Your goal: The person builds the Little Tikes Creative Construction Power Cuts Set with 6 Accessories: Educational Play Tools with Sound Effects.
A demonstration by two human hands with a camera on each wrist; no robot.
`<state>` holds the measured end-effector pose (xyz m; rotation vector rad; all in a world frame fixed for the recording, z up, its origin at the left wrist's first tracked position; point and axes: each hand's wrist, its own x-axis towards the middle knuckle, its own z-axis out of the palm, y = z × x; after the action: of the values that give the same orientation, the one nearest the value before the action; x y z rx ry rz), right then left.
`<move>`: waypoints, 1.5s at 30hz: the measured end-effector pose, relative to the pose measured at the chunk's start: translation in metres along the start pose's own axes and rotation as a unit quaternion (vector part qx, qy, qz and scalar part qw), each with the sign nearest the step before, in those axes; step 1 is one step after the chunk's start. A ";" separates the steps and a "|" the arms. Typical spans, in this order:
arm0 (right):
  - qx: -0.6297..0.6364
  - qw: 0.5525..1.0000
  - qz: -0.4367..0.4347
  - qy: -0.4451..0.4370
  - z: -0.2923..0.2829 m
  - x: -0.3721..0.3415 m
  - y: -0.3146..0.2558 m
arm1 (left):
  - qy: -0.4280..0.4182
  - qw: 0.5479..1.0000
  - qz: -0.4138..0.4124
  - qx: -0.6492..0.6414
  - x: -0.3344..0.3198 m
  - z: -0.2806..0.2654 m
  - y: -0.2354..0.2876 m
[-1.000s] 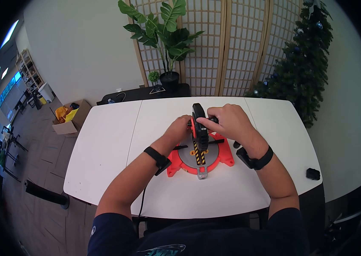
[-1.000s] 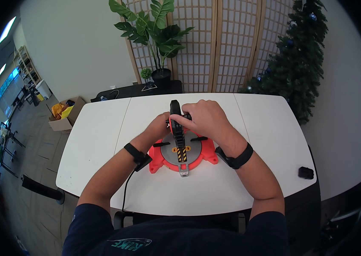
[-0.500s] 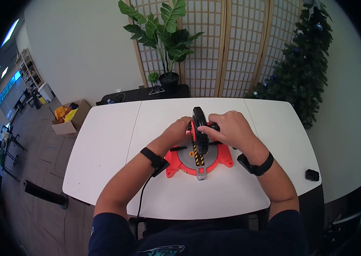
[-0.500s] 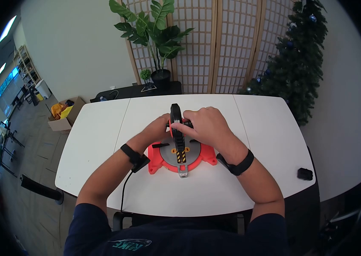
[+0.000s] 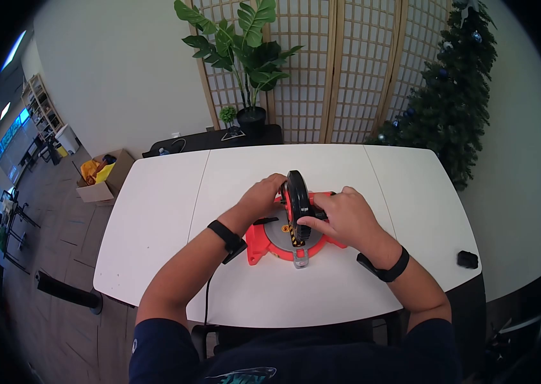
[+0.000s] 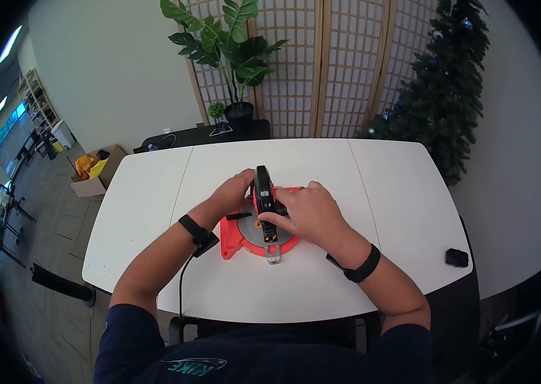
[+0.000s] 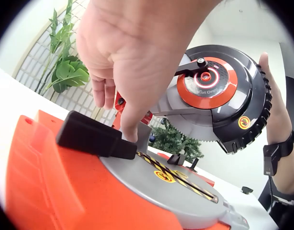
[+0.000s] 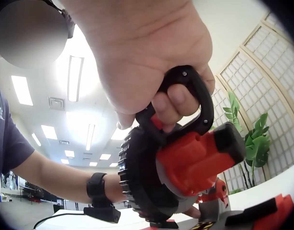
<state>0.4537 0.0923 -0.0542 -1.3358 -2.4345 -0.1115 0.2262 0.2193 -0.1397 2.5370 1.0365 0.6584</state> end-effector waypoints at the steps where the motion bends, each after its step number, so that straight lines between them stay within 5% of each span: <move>1: 0.000 1.000 0.000 0.000 0.000 -0.002 -0.001 | -0.002 1.000 -0.007 0.012 0.000 -0.001 0.002; 18: 0.000 1.000 -0.024 0.004 0.035 -0.044 -0.010 | -0.002 0.997 -0.026 0.076 -0.014 -0.009 0.006; 20: -0.007 1.000 -0.027 -0.002 0.036 -0.046 -0.011 | -0.073 0.978 -0.175 0.093 -0.017 -0.016 0.013; 21: -0.013 0.999 -0.030 -0.007 0.037 -0.048 -0.011 | -0.073 0.978 -0.174 0.093 -0.019 -0.021 0.016; 23: -0.026 0.999 -0.034 -0.010 0.043 -0.053 -0.011 | -0.204 0.945 -0.236 0.101 -0.023 -0.032 0.021; 29: -0.034 0.999 -0.041 0.010 0.043 -0.054 -0.010 | -0.292 0.919 -0.246 0.095 -0.049 -0.036 0.036; 34: 0.016 0.999 -0.033 -0.002 0.031 -0.051 -0.007 | -0.271 0.922 -0.249 0.120 -0.067 -0.015 0.036; 45: 0.084 0.989 -0.039 0.116 0.004 -0.020 0.007 | -0.212 0.947 -0.188 0.151 -0.060 -0.014 0.028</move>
<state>0.4687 0.0811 -0.0659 -1.0915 -2.2455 -0.0745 0.1969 0.1586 -0.1330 2.4474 1.4798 -0.1587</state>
